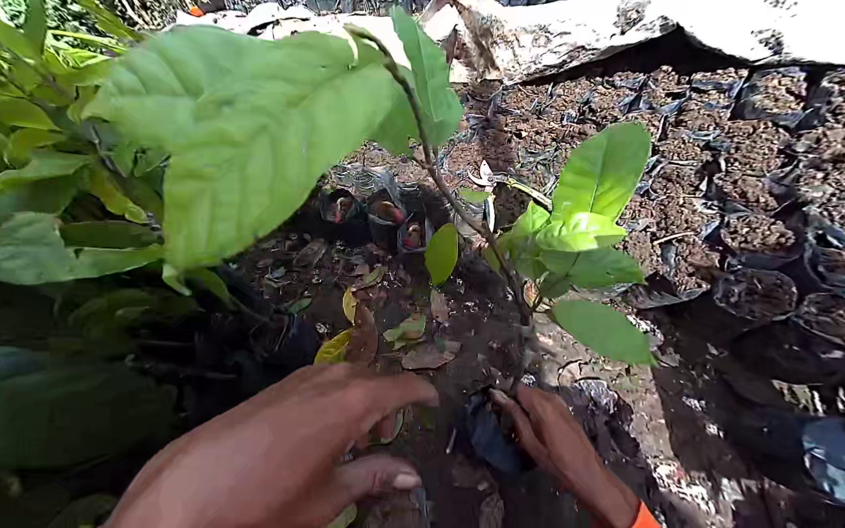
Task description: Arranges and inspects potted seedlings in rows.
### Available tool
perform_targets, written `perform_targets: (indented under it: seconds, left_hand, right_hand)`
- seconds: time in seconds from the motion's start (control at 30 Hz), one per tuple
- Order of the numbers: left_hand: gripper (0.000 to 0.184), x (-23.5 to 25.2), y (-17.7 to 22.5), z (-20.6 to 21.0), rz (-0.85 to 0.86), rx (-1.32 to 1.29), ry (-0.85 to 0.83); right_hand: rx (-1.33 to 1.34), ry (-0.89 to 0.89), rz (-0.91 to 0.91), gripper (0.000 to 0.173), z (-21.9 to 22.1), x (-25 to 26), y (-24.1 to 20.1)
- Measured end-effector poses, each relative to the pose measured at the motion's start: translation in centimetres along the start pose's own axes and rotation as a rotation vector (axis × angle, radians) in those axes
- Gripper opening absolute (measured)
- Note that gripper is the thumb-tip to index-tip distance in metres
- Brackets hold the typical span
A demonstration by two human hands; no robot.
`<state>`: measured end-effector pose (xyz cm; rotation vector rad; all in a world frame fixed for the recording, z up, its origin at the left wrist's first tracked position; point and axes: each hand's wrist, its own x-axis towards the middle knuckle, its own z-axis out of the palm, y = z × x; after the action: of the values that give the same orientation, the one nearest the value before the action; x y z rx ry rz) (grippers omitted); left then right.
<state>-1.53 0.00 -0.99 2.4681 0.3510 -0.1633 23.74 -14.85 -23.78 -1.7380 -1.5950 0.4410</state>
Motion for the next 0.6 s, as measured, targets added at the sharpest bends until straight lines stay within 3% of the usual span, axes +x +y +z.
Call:
perform_targets:
  seconds: [0.17, 0.33, 0.6]
  left_hand:
    - [0.053, -8.4, -4.0, 3.8, -0.456, 0.128, 0.197]
    - [0.049, -17.8, -3.6, 6.1, -0.911, 0.055, 0.327]
    - [0.066, -25.1, -4.1, 10.4, -1.306, 0.120, 0.629]
  right_hand:
    - [-0.024, -0.022, -0.084, 0.043, -0.2, 1.2, -0.3]
    - [0.019, -0.150, -0.228, 0.047, -0.3, 3.4, -3.4]
    - [0.243, -0.232, -0.570, 0.039, 4.8, 8.1, -11.5]
